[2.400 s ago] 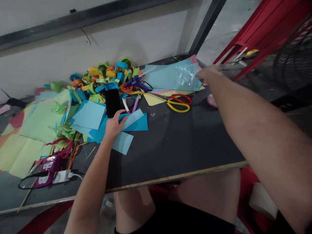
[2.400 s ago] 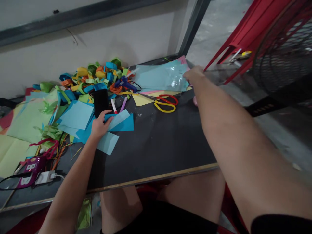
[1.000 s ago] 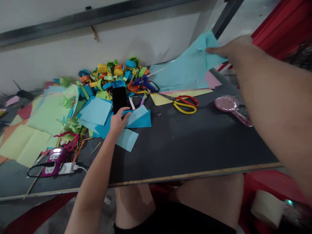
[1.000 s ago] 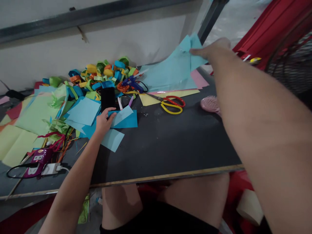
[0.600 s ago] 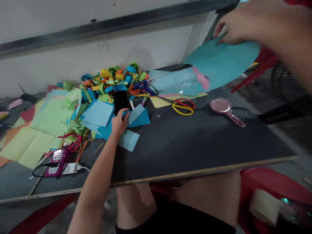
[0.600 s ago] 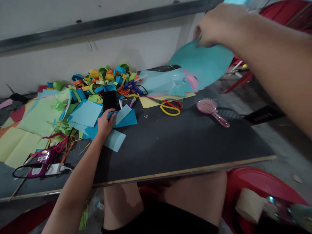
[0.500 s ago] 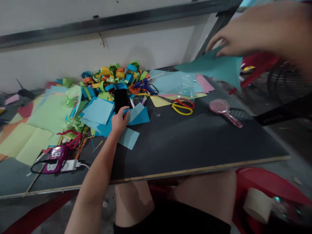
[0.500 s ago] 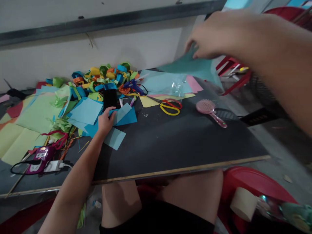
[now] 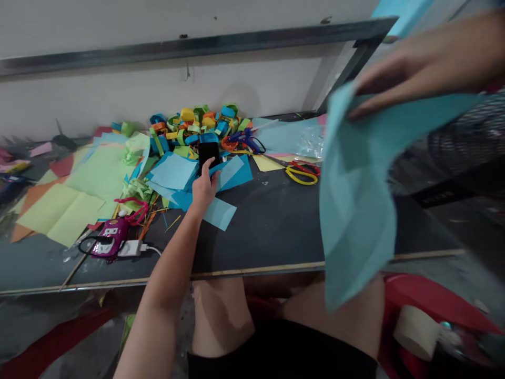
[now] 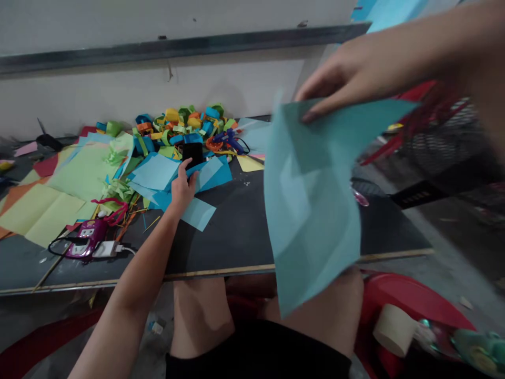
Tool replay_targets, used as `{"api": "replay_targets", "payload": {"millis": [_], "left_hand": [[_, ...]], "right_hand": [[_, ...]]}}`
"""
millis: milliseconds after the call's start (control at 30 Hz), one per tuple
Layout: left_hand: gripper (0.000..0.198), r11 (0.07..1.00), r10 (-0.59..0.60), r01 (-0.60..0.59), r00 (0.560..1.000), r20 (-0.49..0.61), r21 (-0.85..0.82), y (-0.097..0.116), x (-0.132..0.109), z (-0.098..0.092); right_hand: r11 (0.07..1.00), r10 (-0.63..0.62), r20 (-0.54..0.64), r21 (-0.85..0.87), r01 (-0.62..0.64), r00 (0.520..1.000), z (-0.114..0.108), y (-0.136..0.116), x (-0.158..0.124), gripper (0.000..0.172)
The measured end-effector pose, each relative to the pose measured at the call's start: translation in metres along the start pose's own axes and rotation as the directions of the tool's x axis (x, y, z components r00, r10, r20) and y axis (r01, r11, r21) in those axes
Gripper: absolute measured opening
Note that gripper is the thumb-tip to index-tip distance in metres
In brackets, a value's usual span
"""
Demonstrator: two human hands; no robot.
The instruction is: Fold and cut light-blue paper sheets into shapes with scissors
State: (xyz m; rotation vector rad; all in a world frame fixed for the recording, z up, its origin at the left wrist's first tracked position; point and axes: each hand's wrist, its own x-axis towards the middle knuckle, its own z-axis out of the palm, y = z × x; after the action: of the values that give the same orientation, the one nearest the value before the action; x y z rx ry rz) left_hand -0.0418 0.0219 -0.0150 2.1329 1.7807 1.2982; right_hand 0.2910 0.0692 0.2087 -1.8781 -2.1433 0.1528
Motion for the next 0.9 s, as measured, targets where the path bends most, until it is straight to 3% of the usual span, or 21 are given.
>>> {"api": "replay_targets", "payload": {"millis": [33,100,167,233,333,433,500,600,667,733,800,900], "left_hand": [[0.048,1.000,-0.012,0.012,1.000,-0.003,-0.012,0.000,0.000,0.000],[0.049,0.999,-0.038,0.037,0.999,-0.020,-0.039,-0.002,0.000,0.000],[0.047,0.997,-0.065,0.061,0.995,-0.077,-0.056,-0.002,0.000,0.000],[0.047,0.994,-0.099,0.088,0.978,-0.185,-0.069,-0.002,0.001,-0.003],[0.048,0.981,-0.185,0.145,0.888,-0.421,-0.127,0.001,0.004,-0.012],[0.050,0.954,-0.284,0.170,0.773,-0.567,-0.246,0.006,0.007,-0.022],[0.051,0.939,-0.315,0.160,0.759,-0.570,-0.306,0.010,0.008,-0.025],[0.050,0.938,-0.271,0.122,0.841,-0.468,-0.325,0.014,0.007,-0.019],[0.046,0.938,-0.199,0.082,0.923,-0.329,-0.337,0.015,0.005,-0.010],[0.041,0.922,-0.145,0.080,0.979,-0.146,-0.379,0.017,0.002,0.000],[0.037,0.881,-0.132,0.146,0.989,0.062,-0.451,0.019,-0.001,0.008],[0.039,0.796,-0.096,0.272,0.939,0.330,-0.542,0.021,-0.005,0.017]], "right_hand": [[0.987,-0.093,0.342,-0.091,0.132,0.935,0.003,-0.010,0.010,0.045],[0.937,-0.179,0.435,-0.198,0.288,0.882,0.023,-0.025,0.023,0.033],[0.902,-0.273,0.370,-0.223,0.370,0.888,0.059,-0.034,0.022,0.028],[0.893,-0.358,0.341,-0.145,0.425,0.869,0.101,-0.044,0.012,0.025],[0.891,-0.406,0.234,-0.113,0.439,0.884,0.152,-0.060,-0.002,0.027],[0.871,-0.455,0.077,-0.167,0.462,0.887,0.180,-0.075,0.000,0.028],[0.803,-0.568,-0.001,-0.222,0.553,0.823,0.189,-0.081,0.010,0.030],[0.696,-0.702,-0.048,-0.259,0.670,0.711,0.197,-0.084,0.028,0.036],[0.650,-0.748,-0.035,-0.239,0.722,0.662,0.201,-0.083,0.038,0.037],[0.615,-0.779,-0.019,-0.221,0.757,0.627,0.206,-0.079,0.045,0.037],[0.611,-0.783,-0.025,-0.212,0.763,0.621,0.210,-0.075,0.049,0.039],[0.643,-0.763,-0.079,-0.190,0.742,0.642,0.214,-0.068,0.050,0.042]]}}
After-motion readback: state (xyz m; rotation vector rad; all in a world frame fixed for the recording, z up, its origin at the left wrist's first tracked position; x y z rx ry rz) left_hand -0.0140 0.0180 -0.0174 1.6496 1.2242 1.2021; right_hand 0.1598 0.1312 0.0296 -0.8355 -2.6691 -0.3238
